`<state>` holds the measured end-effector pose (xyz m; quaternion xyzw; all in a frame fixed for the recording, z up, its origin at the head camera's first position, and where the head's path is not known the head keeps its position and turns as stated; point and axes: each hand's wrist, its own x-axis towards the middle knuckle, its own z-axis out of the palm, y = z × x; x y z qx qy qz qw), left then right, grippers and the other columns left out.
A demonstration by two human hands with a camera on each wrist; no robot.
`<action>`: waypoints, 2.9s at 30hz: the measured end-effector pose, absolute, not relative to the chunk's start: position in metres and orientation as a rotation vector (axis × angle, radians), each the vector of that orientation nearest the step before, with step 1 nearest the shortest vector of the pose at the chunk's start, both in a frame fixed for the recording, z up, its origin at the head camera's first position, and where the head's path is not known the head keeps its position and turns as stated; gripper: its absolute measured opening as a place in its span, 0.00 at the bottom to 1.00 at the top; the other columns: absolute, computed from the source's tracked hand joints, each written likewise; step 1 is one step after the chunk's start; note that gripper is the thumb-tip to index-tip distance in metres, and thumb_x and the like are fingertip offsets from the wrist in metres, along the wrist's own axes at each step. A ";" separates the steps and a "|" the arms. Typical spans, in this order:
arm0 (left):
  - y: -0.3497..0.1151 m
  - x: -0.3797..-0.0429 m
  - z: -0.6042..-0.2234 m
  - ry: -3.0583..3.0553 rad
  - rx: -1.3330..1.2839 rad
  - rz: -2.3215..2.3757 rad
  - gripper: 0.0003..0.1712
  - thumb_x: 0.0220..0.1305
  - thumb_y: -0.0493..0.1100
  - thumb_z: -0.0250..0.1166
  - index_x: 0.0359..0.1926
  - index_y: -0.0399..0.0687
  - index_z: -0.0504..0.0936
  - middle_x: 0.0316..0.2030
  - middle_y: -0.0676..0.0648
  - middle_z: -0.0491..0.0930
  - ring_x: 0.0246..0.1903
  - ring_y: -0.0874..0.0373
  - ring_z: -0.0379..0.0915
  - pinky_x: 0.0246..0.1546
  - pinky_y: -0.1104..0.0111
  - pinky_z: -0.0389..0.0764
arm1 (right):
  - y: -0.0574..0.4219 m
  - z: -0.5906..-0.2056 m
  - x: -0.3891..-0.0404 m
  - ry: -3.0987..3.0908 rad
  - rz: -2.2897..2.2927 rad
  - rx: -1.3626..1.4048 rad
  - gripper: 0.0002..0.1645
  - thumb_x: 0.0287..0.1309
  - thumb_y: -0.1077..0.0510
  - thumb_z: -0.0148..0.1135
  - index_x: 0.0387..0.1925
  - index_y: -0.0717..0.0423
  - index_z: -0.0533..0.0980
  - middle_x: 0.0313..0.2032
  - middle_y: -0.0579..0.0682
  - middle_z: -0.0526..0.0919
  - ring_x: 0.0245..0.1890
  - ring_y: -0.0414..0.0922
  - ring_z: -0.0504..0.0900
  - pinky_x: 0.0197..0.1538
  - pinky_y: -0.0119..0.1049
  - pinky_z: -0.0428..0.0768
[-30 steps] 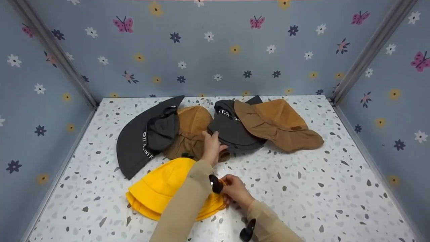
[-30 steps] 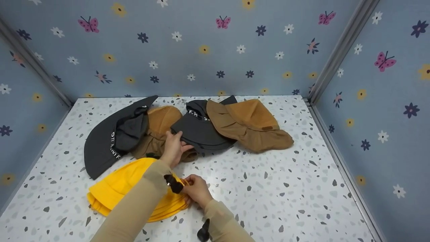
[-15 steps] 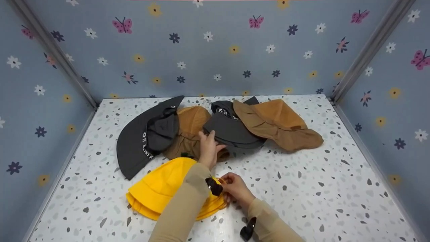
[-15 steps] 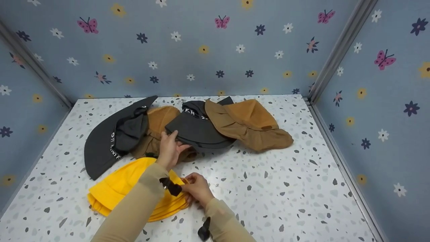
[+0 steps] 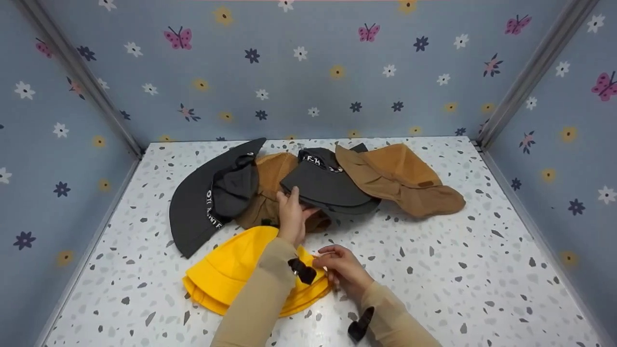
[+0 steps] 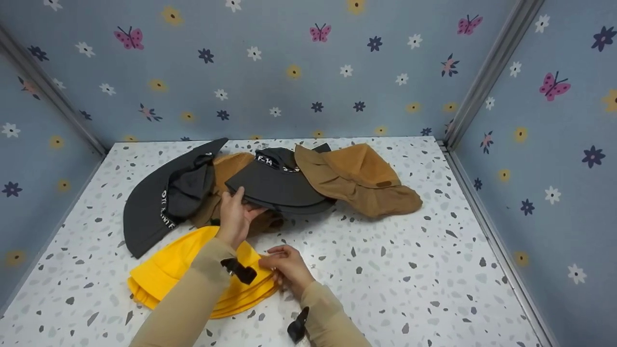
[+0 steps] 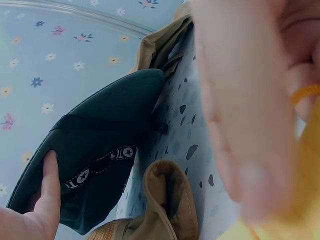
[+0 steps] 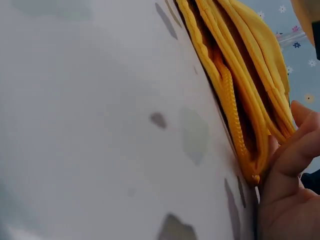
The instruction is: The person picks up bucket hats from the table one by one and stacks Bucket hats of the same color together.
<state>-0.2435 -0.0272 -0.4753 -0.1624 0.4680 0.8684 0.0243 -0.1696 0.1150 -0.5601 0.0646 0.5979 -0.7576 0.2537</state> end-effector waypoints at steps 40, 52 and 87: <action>-0.084 -0.216 -0.456 1.521 -0.687 2.843 0.45 0.74 0.65 0.44 0.79 0.57 0.32 0.79 0.49 0.40 0.78 0.54 0.42 0.76 0.61 0.52 | 0.148 -0.514 -0.219 0.977 -2.683 0.478 0.20 0.71 0.68 0.51 0.60 0.61 0.60 0.43 0.55 0.86 0.40 0.45 0.88 0.44 0.32 0.86; -0.056 -0.206 -0.450 1.499 -0.406 2.916 0.55 0.70 0.44 0.62 0.79 0.66 0.30 0.79 0.47 0.42 0.74 0.48 0.55 0.69 0.54 0.67 | 0.129 -0.501 -0.215 0.937 -2.684 0.358 0.34 0.70 0.70 0.50 0.72 0.56 0.51 0.53 0.57 0.80 0.48 0.48 0.87 0.52 0.36 0.83; -0.080 -0.171 -0.409 1.721 -0.492 2.860 0.55 0.65 0.32 0.60 0.78 0.71 0.38 0.78 0.54 0.46 0.74 0.58 0.53 0.70 0.67 0.64 | 0.144 -0.515 -0.207 0.931 -2.606 0.585 0.08 0.69 0.64 0.56 0.45 0.64 0.79 0.44 0.55 0.84 0.42 0.44 0.86 0.43 0.29 0.84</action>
